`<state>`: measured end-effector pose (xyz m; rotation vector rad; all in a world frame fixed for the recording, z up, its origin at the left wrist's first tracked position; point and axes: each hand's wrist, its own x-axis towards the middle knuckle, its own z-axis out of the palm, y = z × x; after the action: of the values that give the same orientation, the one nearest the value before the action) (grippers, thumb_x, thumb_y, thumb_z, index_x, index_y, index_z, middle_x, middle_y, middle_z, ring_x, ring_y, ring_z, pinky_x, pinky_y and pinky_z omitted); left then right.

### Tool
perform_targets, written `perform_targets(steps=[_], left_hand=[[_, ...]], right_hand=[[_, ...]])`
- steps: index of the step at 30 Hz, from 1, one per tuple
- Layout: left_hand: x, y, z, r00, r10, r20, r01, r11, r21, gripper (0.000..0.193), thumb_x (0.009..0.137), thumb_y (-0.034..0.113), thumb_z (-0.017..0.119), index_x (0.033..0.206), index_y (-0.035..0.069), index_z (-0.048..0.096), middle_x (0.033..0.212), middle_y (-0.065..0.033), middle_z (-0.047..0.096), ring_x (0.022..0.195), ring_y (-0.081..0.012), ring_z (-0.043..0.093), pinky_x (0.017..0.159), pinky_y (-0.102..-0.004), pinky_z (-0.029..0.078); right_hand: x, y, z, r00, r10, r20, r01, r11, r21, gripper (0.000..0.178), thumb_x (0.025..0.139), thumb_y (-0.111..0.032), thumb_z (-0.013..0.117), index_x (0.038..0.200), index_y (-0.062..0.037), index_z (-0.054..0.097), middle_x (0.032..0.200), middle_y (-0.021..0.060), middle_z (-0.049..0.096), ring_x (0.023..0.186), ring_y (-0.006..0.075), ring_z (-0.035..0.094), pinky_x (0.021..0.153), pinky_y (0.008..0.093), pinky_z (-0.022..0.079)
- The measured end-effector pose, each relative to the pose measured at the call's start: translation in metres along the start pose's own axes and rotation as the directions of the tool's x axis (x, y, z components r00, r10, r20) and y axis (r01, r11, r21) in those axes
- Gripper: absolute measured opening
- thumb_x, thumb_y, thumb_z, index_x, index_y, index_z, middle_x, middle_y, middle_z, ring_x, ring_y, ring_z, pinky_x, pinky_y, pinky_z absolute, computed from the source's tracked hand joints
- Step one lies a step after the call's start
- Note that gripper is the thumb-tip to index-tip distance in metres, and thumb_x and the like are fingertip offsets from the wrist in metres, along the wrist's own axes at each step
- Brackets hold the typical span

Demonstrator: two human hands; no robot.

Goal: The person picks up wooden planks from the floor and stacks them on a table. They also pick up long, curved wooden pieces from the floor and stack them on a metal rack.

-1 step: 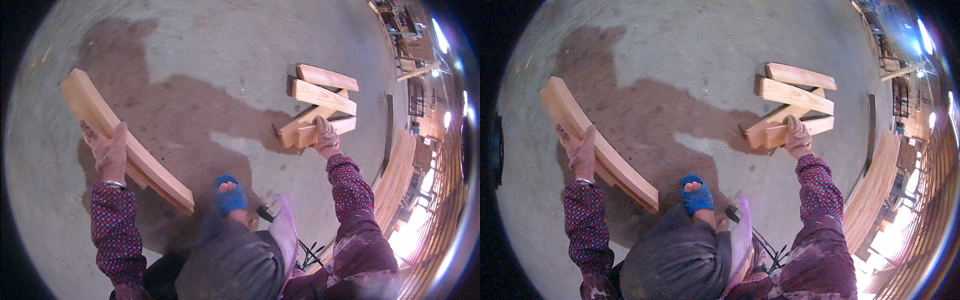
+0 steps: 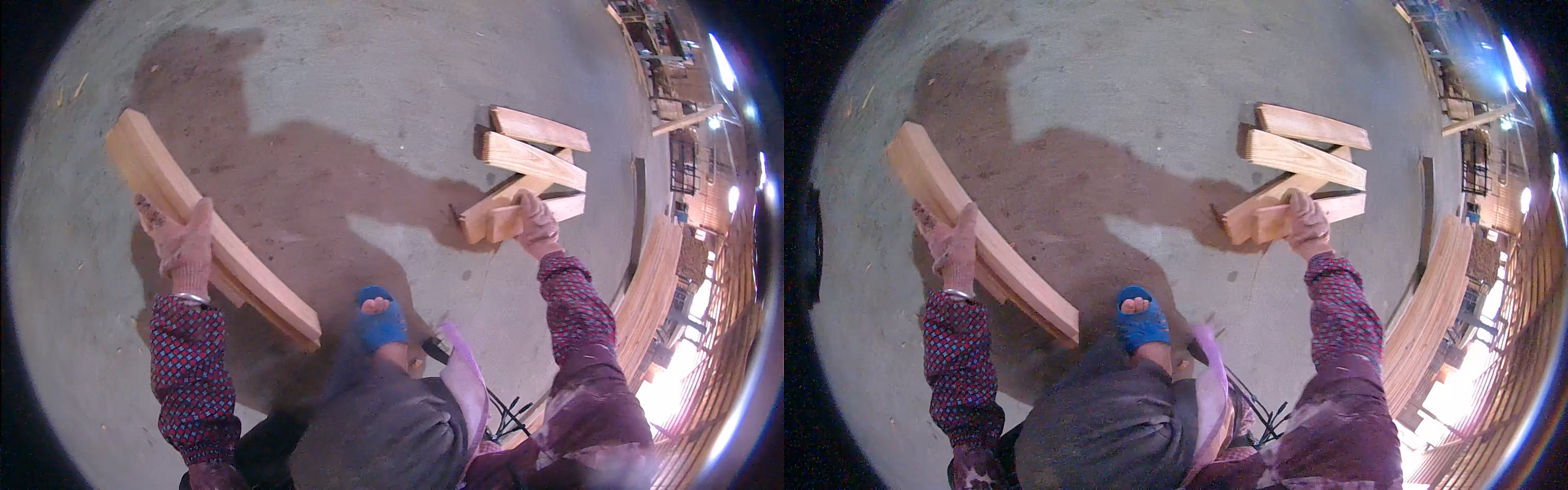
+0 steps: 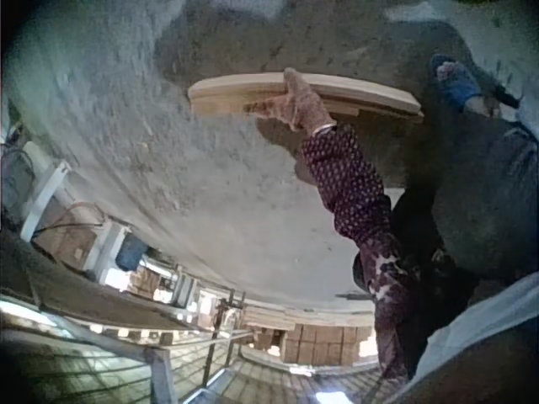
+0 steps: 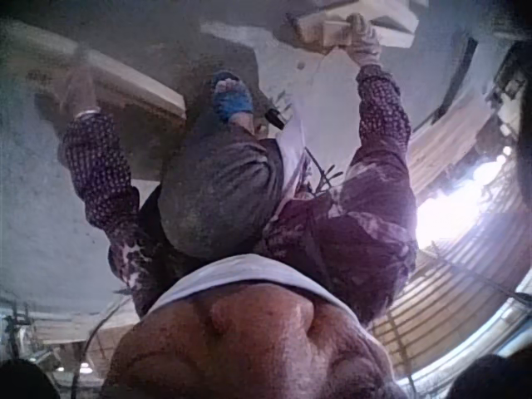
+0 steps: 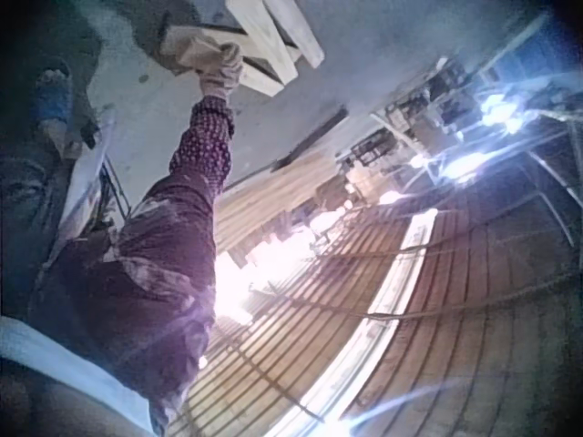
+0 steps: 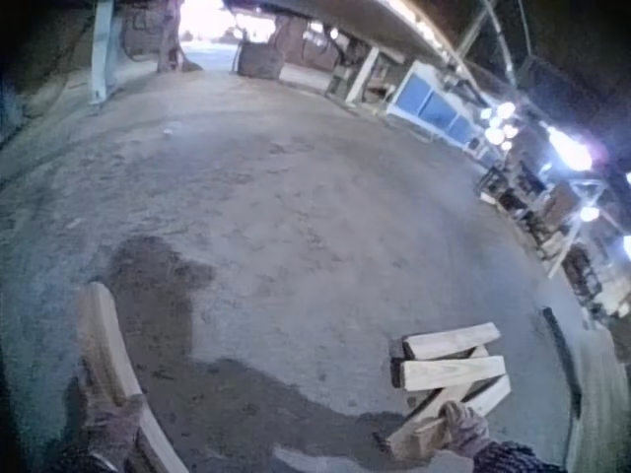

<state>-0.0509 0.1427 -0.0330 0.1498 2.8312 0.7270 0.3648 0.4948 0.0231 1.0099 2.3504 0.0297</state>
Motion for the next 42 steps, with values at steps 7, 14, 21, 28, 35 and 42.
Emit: perform_targets(steps=[7, 14, 21, 28, 35, 42], left_hand=[[-0.002, 0.002, -0.004, 0.988, -0.149, 0.036, 0.147, 0.987, 0.058, 0.098, 0.074, 0.039, 0.068, 0.144, 0.01, 0.007, 0.146, -0.0114, 0.022, 0.125, -0.0321, 0.039, 0.1, -0.0465, 0.035], [-0.003, -0.007, -0.003, 0.986, 0.084, -0.142, -0.089, 0.996, -0.026, 0.099, 0.073, 0.044, 0.068, 0.143, 0.005, 0.01, 0.143, -0.0137, 0.027, 0.126, -0.0319, 0.037, 0.103, -0.0415, 0.031], [0.001, -0.016, -0.001, 0.996, 0.016, 0.093, 0.055, 0.705, -0.707, 0.097, 0.071, 0.037, 0.071, 0.142, 0.003, 0.013, 0.141, -0.0131, 0.028, 0.125, -0.0305, 0.038, 0.103, -0.0382, 0.033], [-0.001, 0.002, -0.01, 0.994, 0.107, -0.035, -0.105, 0.993, 0.057, 0.102, 0.069, 0.044, 0.068, 0.143, 0.006, 0.009, 0.147, -0.0116, 0.012, 0.12, -0.0319, 0.044, 0.095, -0.0418, 0.041], [-0.003, 0.021, -0.017, 0.997, -0.063, 0.036, 0.054, 0.973, 0.224, 0.102, 0.069, 0.049, 0.066, 0.144, 0.009, 0.009, 0.147, -0.0095, 0.012, 0.109, -0.038, 0.052, 0.088, -0.0501, 0.044], [-0.001, 0.022, -0.017, 0.984, -0.127, 0.126, 0.089, 0.959, 0.27, 0.103, 0.067, 0.05, 0.066, 0.144, 0.011, 0.01, 0.143, -0.0157, 0.023, 0.108, -0.0369, 0.053, 0.09, -0.0471, 0.044]], right_hand=[[0.048, -0.134, -0.082, 0.925, -0.375, -0.058, 0.379, 0.909, 0.173, 0.073, 0.067, -0.032, 0.07, 0.13, -0.0135, 0.038, 0.114, 0.0141, 0.056, 0.106, 0.0302, 0.054, 0.087, 0.0421, 0.045], [0.125, -0.363, -0.157, 0.861, -0.509, -0.023, 0.318, 0.503, 0.804, 0.051, 0.08, -0.049, 0.053, 0.103, -0.0035, 0.06, 0.082, 0.0129, 0.061, 0.075, 0.0241, 0.058, 0.07, 0.0372, 0.044], [0.112, -0.495, -0.189, 0.912, -0.406, -0.059, 0.274, 0.494, 0.825, 0.059, 0.079, -0.049, 0.052, 0.112, -0.0008, 0.057, 0.109, 0.0195, 0.06, 0.1, 0.0308, 0.059, 0.083, 0.0392, 0.046], [0.097, -0.406, -0.11, 0.754, -0.468, -0.461, 0.511, -0.023, 0.859, 0.044, 0.085, -0.035, 0.053, 0.11, 0.001, 0.057, 0.101, 0.0167, 0.061, 0.096, 0.0346, 0.058, 0.079, 0.0399, 0.048], [0.082, -0.104, -0.053, 0.903, -0.064, -0.424, 0.198, 0.94, 0.279, 0.073, 0.069, -0.033, 0.069, 0.13, -0.0049, 0.039, 0.128, 0.0158, 0.043, 0.119, 0.0336, 0.041, 0.101, 0.0413, 0.033], [0.099, -0.038, -0.063, 0.99, 0.09, -0.11, -0.076, 0.989, 0.126, 0.073, 0.062, -0.023, 0.077, 0.123, -0.0128, 0.04, 0.118, 0.0146, 0.05, 0.112, 0.0332, 0.047, 0.093, 0.0429, 0.041]])
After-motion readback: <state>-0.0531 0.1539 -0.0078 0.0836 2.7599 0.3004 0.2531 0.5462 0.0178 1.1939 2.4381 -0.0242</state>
